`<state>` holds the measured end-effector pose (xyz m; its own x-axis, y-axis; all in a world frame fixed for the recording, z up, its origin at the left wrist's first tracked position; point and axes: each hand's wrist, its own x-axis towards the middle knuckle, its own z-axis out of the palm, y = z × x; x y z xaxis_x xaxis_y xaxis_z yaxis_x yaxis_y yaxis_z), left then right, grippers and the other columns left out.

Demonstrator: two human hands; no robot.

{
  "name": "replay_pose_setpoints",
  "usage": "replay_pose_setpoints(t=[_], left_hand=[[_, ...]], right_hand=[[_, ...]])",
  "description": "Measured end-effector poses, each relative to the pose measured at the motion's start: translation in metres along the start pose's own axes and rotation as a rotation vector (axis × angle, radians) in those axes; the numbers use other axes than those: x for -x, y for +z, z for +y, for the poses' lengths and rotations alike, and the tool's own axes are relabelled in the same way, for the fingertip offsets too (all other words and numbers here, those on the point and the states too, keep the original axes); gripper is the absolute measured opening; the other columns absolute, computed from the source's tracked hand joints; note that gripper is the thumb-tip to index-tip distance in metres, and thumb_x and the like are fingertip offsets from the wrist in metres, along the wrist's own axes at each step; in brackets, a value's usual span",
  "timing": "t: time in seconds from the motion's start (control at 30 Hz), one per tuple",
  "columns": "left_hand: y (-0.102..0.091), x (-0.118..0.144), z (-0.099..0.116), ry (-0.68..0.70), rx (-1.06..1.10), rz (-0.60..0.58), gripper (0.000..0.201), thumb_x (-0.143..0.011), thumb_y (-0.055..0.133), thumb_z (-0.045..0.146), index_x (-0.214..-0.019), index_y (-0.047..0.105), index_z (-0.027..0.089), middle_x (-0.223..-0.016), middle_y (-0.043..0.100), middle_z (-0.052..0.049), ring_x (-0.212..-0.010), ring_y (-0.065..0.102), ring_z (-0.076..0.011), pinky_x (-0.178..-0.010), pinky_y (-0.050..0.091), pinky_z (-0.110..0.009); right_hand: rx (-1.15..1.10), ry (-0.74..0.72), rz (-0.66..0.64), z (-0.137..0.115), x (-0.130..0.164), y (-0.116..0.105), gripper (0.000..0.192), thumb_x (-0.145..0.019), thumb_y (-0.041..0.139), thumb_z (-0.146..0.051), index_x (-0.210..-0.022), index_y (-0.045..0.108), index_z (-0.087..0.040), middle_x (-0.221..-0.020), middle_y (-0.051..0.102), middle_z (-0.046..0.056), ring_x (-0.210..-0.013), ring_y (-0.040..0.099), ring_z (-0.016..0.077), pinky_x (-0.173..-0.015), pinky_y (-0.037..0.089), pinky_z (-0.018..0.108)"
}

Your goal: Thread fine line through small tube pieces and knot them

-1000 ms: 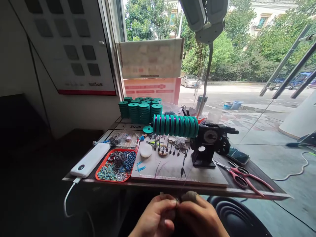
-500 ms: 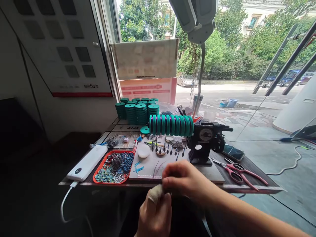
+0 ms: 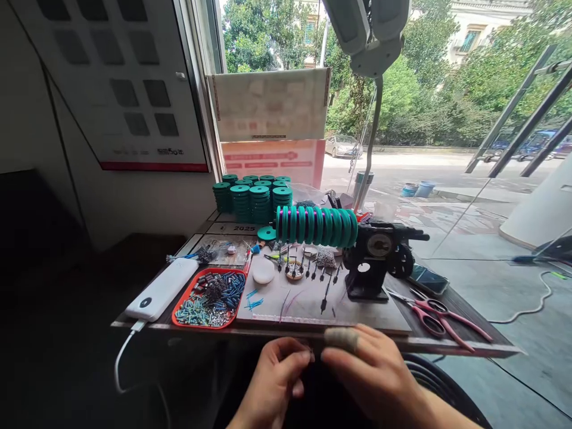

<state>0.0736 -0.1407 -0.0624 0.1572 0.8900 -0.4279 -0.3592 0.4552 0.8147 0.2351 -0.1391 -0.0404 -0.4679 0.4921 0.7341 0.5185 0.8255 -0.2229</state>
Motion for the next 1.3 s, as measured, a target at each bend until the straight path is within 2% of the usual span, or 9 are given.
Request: replay_pose_setpoints(t=[0.1,0.33,0.5,0.63,0.8,0.9,1.0,1.13,1.3], left_hand=[[0.001,-0.001,0.0,-0.198,0.134,0.018,0.017,-0.052,0.073,0.011,-0.063,0.06,0.014,-0.059,0.058,0.0,-0.046,0.046,-0.0046,-0.038,0.024,-0.011],[0.003,-0.002,-0.003,-0.183,0.138,-0.061,0.018,-0.048,0.077,0.014,-0.056,0.061,0.012,-0.053,0.051,0.004,-0.041,0.038,-0.0019,-0.035,0.02,-0.012],[-0.004,0.003,-0.006,0.636,-0.66,-0.086,0.01,-0.07,0.066,0.013,-0.061,0.067,0.016,-0.074,0.061,-0.003,-0.06,0.056,-0.0115,-0.053,0.046,-0.02],[-0.018,-0.006,-0.018,1.414,-1.093,0.127,0.02,-0.08,0.052,0.007,-0.085,0.069,0.016,-0.083,0.066,-0.01,-0.076,0.066,-0.0201,-0.068,0.054,-0.025],[-0.026,-0.017,-0.022,1.644,-1.167,0.241,0.028,-0.083,0.05,0.007,-0.102,0.066,0.019,-0.085,0.071,-0.009,-0.076,0.067,-0.0225,-0.067,0.054,-0.028],[-0.02,-0.011,-0.014,1.476,-1.084,0.112,0.026,-0.08,0.051,0.004,-0.095,0.068,0.017,-0.08,0.069,-0.009,-0.072,0.065,-0.0199,-0.063,0.051,-0.026],[-0.01,-0.003,-0.003,0.782,-0.642,-0.027,0.013,-0.076,0.061,0.013,-0.065,0.066,0.016,-0.061,0.057,-0.001,-0.05,0.051,-0.0098,-0.046,0.04,-0.02],[0.0,0.001,0.005,-0.122,0.127,-0.04,0.014,-0.054,0.075,0.011,-0.06,0.062,0.013,-0.057,0.057,0.002,-0.044,0.043,-0.0037,-0.038,0.026,-0.014],[0.002,0.0,0.002,-0.251,0.213,-0.012,0.017,-0.053,0.074,0.009,-0.064,0.061,0.013,-0.058,0.056,0.002,-0.046,0.049,-0.0045,-0.038,0.024,-0.011]], right_hand=[[0.213,-0.261,0.031,-0.001,0.019,0.009,0.027,-0.091,0.04,-0.008,-0.082,0.065,-0.013,-0.057,0.062,0.001,-0.047,0.048,0.0115,-0.046,0.034,0.026],[0.247,-0.228,0.121,-0.004,0.032,0.027,0.031,-0.093,0.037,-0.008,-0.08,0.064,-0.015,-0.059,0.064,0.002,-0.048,0.054,0.0114,-0.048,0.041,0.025],[-0.085,0.08,-0.067,-0.018,0.029,0.016,0.055,-0.099,0.024,-0.035,-0.058,0.058,-0.018,-0.048,0.055,0.0,-0.041,0.047,0.0089,-0.04,0.033,0.02],[-0.665,0.688,-0.241,-0.007,-0.022,0.007,0.022,-0.081,0.058,-0.034,-0.067,0.06,-0.017,-0.062,0.058,-0.001,-0.059,0.051,0.0101,-0.055,0.04,0.018],[-0.861,0.905,-0.45,0.017,-0.082,0.023,0.008,-0.064,0.061,-0.018,-0.06,0.055,-0.014,-0.05,0.048,-0.005,-0.044,0.042,0.0074,-0.044,0.036,0.019],[-0.802,0.886,-0.466,0.015,-0.076,0.025,0.006,-0.067,0.06,-0.017,-0.063,0.058,-0.014,-0.052,0.051,-0.003,-0.046,0.045,0.0089,-0.044,0.036,0.02],[-0.557,0.713,-0.275,0.005,-0.04,0.014,0.008,-0.076,0.057,-0.018,-0.084,0.062,-0.017,-0.074,0.062,0.002,-0.063,0.055,0.0128,-0.057,0.042,0.023],[0.109,-0.141,0.021,-0.002,0.007,0.006,0.023,-0.088,0.042,-0.009,-0.087,0.063,-0.018,-0.065,0.066,0.003,-0.053,0.055,0.0126,-0.051,0.042,0.025],[0.219,-0.249,0.056,-0.002,0.019,0.02,0.03,-0.09,0.036,-0.008,-0.08,0.063,-0.015,-0.053,0.06,0.0,-0.042,0.05,0.0123,-0.042,0.034,0.027]])
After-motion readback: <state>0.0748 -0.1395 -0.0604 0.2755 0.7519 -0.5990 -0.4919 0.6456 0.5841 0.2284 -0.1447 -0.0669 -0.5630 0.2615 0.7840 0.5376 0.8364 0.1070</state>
